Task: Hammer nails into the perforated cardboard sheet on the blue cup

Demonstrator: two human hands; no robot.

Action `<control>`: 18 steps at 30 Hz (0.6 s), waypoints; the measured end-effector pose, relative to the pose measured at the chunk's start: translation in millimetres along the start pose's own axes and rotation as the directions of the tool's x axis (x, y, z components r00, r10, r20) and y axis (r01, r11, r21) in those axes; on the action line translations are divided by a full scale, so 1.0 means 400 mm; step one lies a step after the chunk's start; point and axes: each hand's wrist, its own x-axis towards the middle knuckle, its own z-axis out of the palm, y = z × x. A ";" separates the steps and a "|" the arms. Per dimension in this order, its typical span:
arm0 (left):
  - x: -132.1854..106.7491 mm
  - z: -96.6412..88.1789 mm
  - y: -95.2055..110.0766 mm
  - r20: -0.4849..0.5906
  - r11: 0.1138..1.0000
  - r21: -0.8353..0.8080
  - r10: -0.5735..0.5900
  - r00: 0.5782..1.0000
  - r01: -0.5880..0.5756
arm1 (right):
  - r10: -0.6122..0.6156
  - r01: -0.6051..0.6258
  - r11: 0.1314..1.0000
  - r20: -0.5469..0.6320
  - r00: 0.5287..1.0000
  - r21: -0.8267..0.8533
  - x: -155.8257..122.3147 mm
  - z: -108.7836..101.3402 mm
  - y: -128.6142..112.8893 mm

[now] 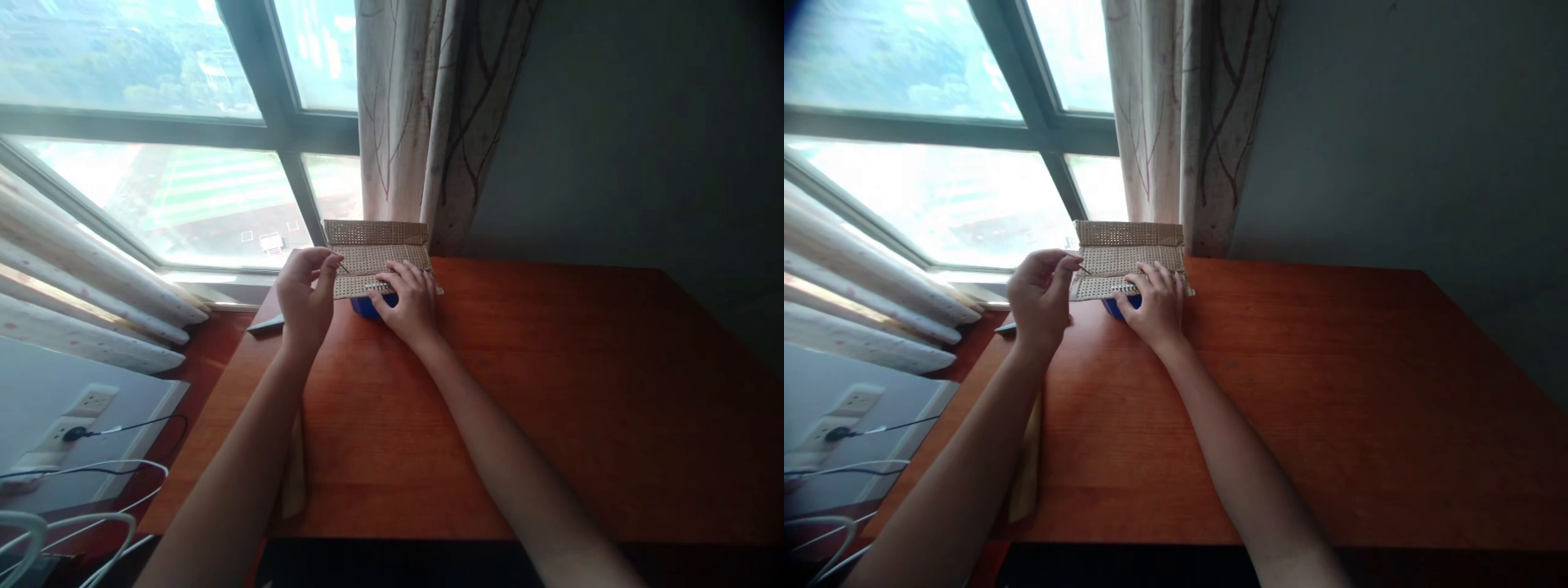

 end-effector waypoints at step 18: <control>-0.124 -0.162 -0.063 0.593 0.677 0.664 -0.219 0.775 -0.317 | -0.067 0.066 0.998 -0.074 0.995 -0.020 -0.014 0.022 0.023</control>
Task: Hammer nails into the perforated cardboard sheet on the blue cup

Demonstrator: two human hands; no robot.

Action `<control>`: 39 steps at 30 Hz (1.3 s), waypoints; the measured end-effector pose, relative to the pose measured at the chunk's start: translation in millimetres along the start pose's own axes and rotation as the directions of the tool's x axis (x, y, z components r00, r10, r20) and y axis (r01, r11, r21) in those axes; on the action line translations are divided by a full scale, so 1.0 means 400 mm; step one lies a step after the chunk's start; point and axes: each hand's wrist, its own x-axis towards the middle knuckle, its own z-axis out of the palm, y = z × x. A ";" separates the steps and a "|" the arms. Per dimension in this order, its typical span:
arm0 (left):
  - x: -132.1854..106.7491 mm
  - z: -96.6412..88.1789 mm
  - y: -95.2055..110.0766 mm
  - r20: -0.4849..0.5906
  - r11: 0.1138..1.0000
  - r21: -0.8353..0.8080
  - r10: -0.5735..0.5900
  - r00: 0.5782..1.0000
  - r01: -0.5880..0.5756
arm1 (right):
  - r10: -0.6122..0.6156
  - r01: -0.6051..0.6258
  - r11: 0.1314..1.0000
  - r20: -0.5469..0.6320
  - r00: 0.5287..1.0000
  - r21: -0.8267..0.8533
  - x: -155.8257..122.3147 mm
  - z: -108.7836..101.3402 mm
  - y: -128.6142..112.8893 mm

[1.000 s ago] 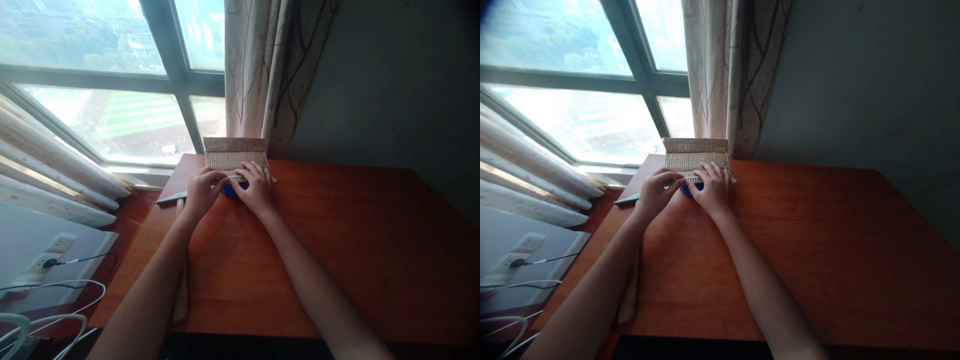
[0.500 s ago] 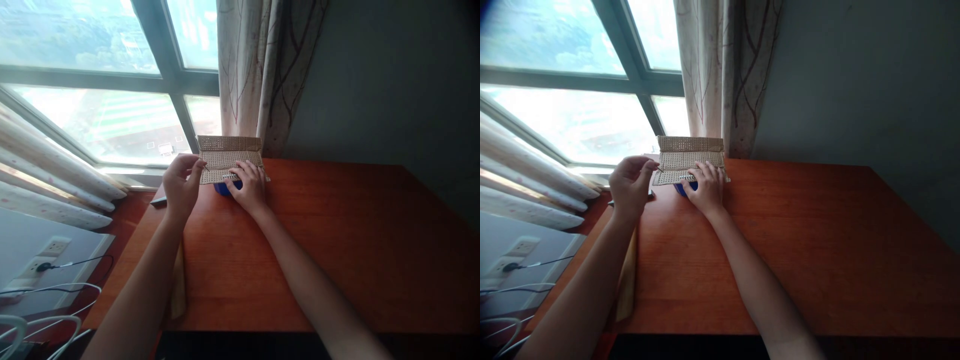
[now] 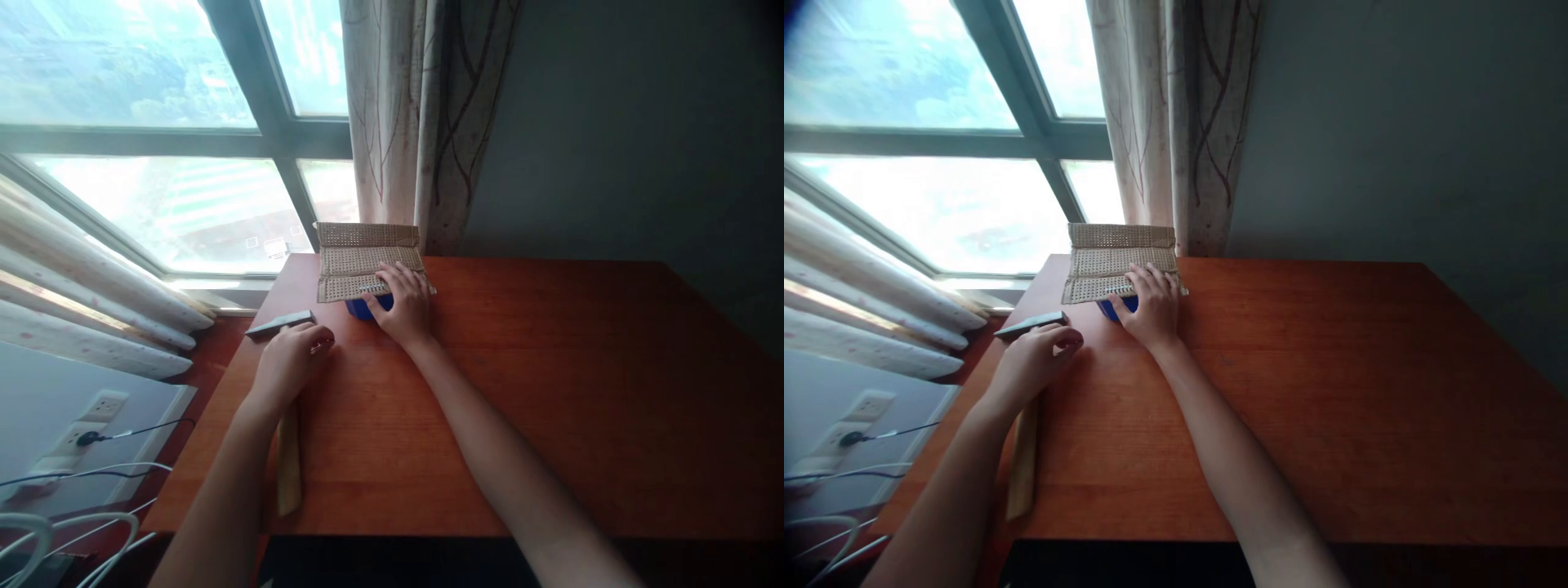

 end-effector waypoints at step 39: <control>0.182 -0.040 0.086 -0.285 0.948 -0.252 0.119 0.951 -0.193 | 0.004 -0.004 1.000 0.003 1.000 0.019 -0.001 -0.007 -0.004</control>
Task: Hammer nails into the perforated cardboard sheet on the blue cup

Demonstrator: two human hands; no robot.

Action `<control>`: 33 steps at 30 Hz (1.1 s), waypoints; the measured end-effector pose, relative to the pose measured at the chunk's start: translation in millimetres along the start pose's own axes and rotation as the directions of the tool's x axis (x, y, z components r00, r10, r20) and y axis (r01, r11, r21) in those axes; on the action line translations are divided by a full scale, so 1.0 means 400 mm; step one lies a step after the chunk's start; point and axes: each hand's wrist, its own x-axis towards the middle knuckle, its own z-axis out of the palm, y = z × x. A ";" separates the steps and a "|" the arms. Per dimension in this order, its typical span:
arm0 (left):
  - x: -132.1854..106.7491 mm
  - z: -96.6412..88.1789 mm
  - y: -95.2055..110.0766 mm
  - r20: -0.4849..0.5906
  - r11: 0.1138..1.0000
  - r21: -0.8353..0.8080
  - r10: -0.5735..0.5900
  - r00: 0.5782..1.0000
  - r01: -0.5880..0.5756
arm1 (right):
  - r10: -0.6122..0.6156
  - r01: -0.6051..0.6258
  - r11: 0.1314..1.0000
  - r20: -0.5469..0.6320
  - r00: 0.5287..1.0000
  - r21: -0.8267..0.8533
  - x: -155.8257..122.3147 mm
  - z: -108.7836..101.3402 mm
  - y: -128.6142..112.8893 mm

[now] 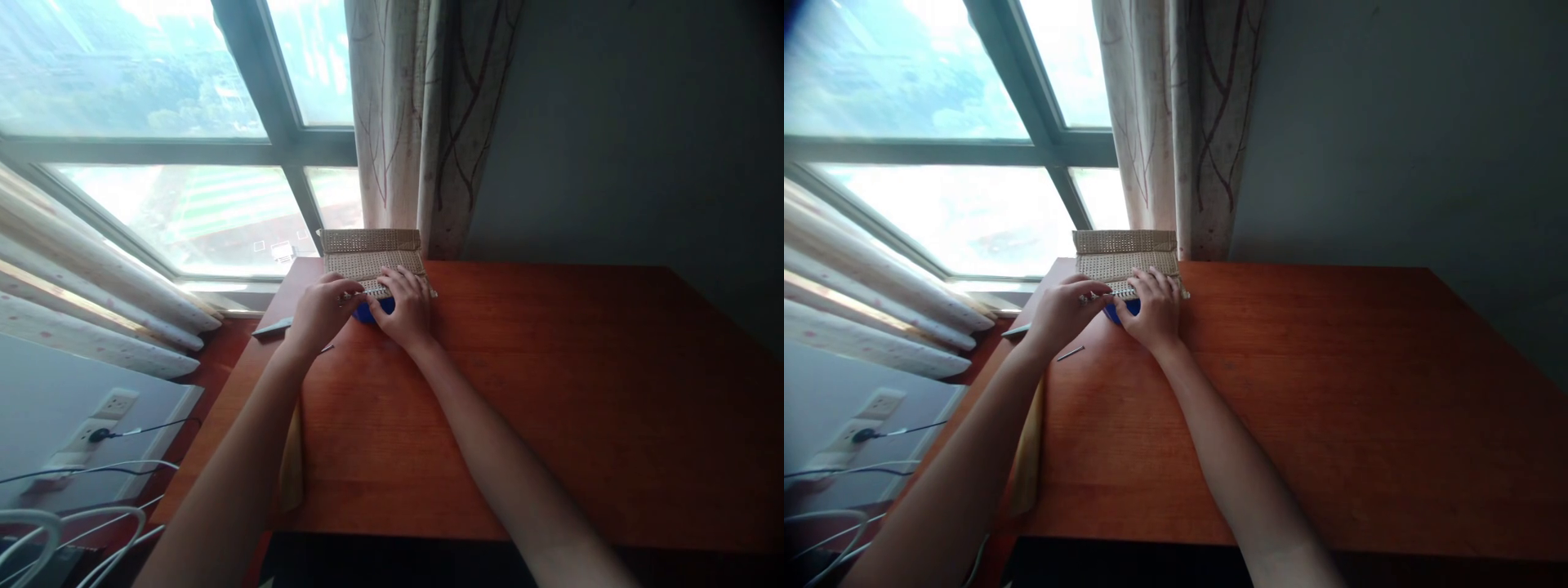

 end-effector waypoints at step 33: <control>-0.254 -0.033 -0.031 0.222 0.901 0.409 -0.251 0.942 0.143 | 0.023 -0.023 1.000 0.034 0.999 0.003 0.006 -0.004 -0.006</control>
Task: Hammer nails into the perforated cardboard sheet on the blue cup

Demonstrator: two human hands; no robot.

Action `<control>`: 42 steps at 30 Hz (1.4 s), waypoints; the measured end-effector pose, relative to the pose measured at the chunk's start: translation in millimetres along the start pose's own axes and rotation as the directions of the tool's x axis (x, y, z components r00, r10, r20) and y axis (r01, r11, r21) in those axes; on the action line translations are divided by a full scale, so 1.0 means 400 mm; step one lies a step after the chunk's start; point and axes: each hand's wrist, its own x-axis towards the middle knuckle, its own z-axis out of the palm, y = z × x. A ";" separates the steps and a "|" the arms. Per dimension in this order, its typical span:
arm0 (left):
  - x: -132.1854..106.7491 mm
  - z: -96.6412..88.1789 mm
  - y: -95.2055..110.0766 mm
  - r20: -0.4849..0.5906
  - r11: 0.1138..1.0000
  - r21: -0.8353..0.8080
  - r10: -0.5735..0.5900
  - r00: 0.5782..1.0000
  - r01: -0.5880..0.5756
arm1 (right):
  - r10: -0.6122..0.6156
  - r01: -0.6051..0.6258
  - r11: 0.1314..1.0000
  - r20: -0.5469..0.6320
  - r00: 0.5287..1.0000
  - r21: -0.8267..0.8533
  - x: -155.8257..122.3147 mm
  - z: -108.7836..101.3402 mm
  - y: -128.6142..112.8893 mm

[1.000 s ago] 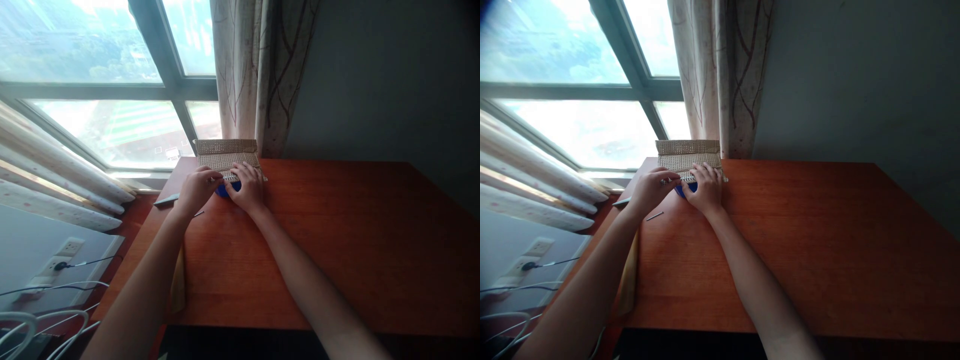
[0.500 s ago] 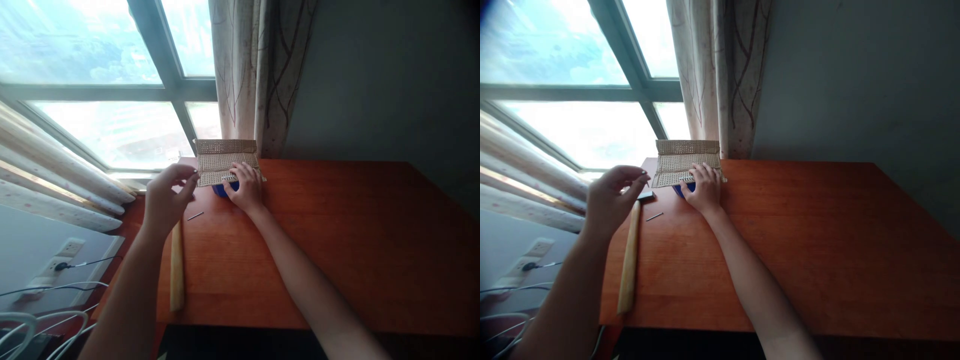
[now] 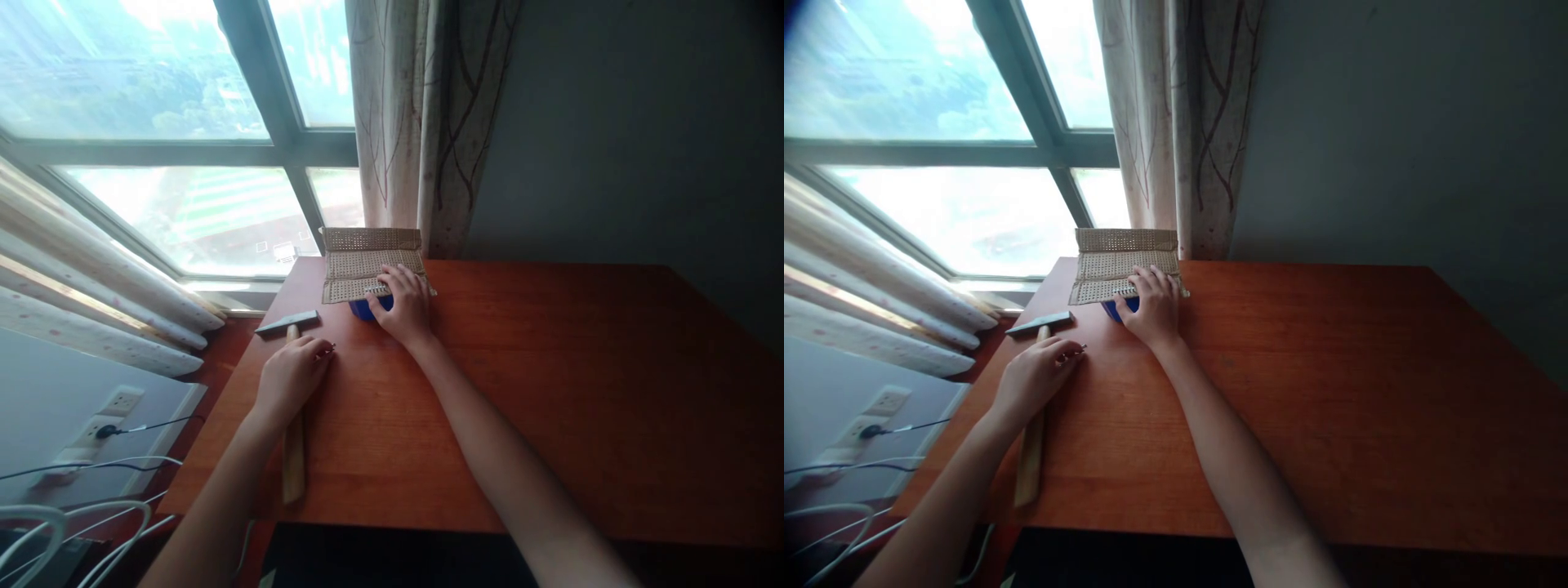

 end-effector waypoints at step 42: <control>0.258 -0.043 0.094 -0.391 0.853 -0.439 0.102 0.915 -0.283 | 0.014 -0.014 1.000 0.019 1.000 0.013 0.005 -0.008 -0.004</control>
